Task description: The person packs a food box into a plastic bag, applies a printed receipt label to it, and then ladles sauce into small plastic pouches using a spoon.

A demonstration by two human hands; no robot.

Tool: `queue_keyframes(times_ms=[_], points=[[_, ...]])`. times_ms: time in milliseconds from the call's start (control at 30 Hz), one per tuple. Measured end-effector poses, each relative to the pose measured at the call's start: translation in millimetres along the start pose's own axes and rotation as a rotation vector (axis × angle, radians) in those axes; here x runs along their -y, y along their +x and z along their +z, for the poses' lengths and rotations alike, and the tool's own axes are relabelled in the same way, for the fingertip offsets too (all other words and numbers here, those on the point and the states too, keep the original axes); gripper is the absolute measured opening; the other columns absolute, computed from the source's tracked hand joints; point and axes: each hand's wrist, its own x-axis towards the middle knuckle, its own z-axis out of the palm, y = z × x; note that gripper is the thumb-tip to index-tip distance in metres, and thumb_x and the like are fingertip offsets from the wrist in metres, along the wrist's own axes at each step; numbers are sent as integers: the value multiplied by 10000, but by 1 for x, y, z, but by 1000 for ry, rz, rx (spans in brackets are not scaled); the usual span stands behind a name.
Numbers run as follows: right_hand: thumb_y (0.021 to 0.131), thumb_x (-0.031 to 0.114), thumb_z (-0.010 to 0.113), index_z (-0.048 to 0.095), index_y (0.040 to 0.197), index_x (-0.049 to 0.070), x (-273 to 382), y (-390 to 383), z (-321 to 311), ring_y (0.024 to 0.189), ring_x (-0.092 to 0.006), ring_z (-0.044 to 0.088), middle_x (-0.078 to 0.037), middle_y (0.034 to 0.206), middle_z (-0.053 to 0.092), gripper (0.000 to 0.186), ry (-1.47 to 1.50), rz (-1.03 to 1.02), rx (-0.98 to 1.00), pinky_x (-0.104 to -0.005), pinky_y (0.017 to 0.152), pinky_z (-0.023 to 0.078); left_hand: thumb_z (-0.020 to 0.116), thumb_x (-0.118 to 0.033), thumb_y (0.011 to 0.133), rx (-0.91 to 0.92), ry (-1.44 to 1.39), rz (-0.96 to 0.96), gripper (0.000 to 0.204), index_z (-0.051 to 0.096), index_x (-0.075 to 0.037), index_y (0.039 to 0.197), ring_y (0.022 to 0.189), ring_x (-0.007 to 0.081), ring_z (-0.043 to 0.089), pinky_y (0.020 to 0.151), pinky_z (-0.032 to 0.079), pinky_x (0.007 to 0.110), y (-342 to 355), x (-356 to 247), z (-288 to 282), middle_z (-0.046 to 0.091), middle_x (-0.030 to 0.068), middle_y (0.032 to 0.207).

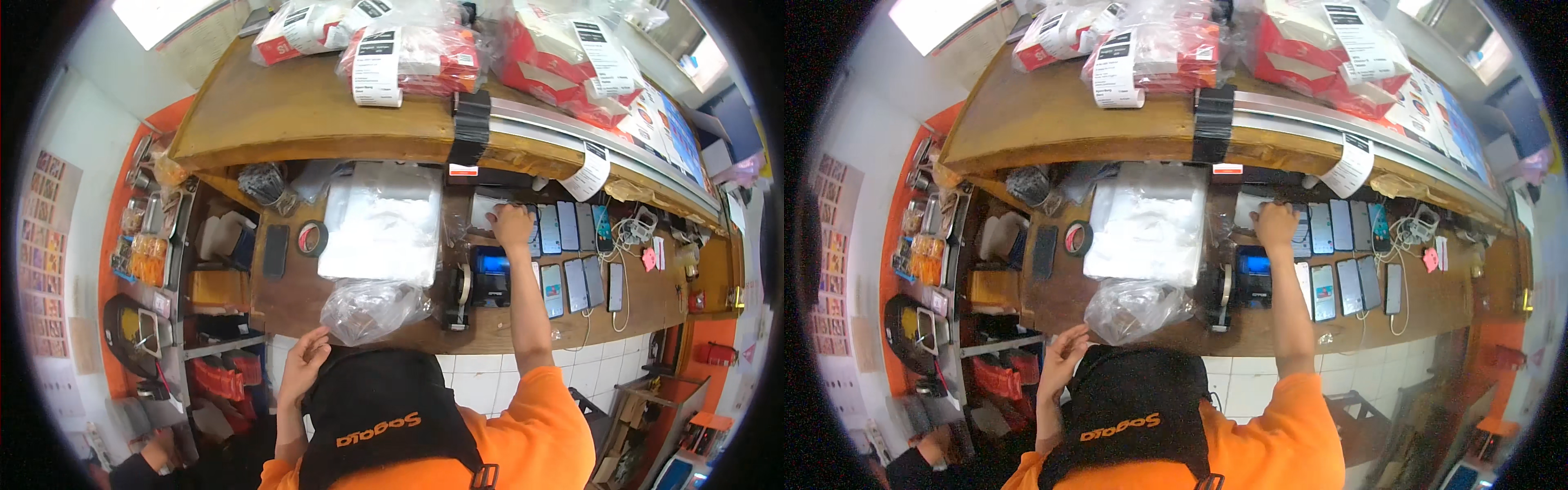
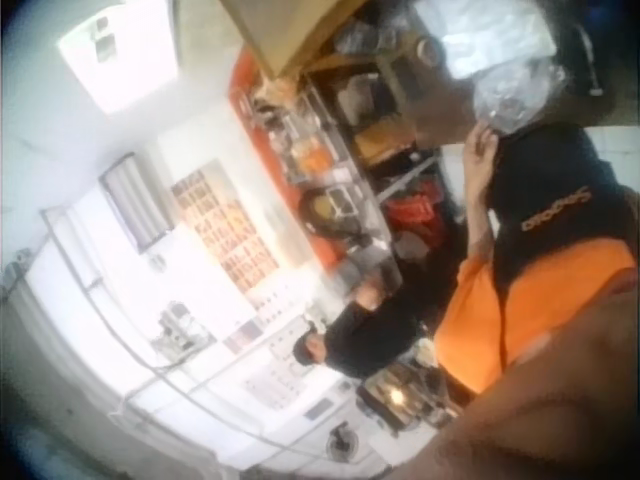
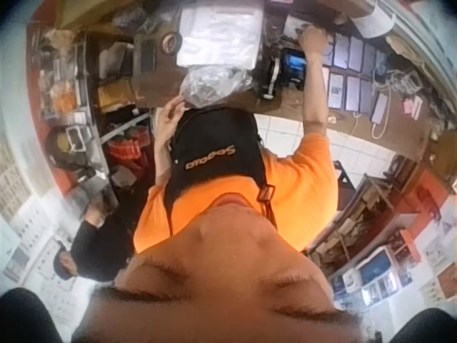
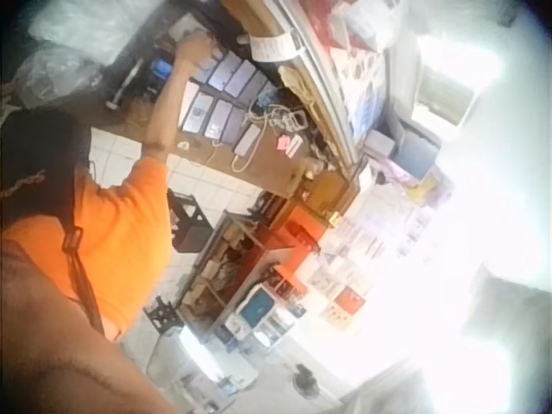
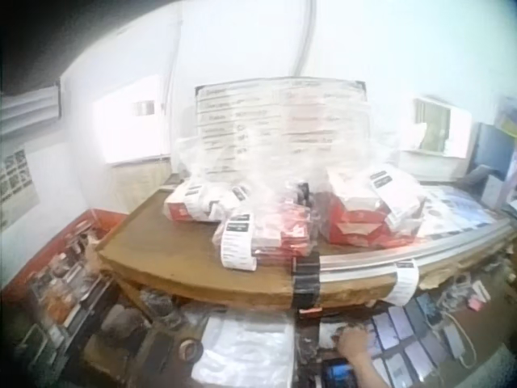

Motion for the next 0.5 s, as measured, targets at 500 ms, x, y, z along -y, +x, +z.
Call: queue_keyframes(times_ms=[500], points=[[868,175,678,713,959,-1,94,10,144,915,-351,743,-213,965,742,202,103,-345,108,-421,772,634,680,-110,1027,-212,0,-105,402,607,-1,1406,1241,175,619,1075,459,311,-17,60,-25,669,119,1376]])
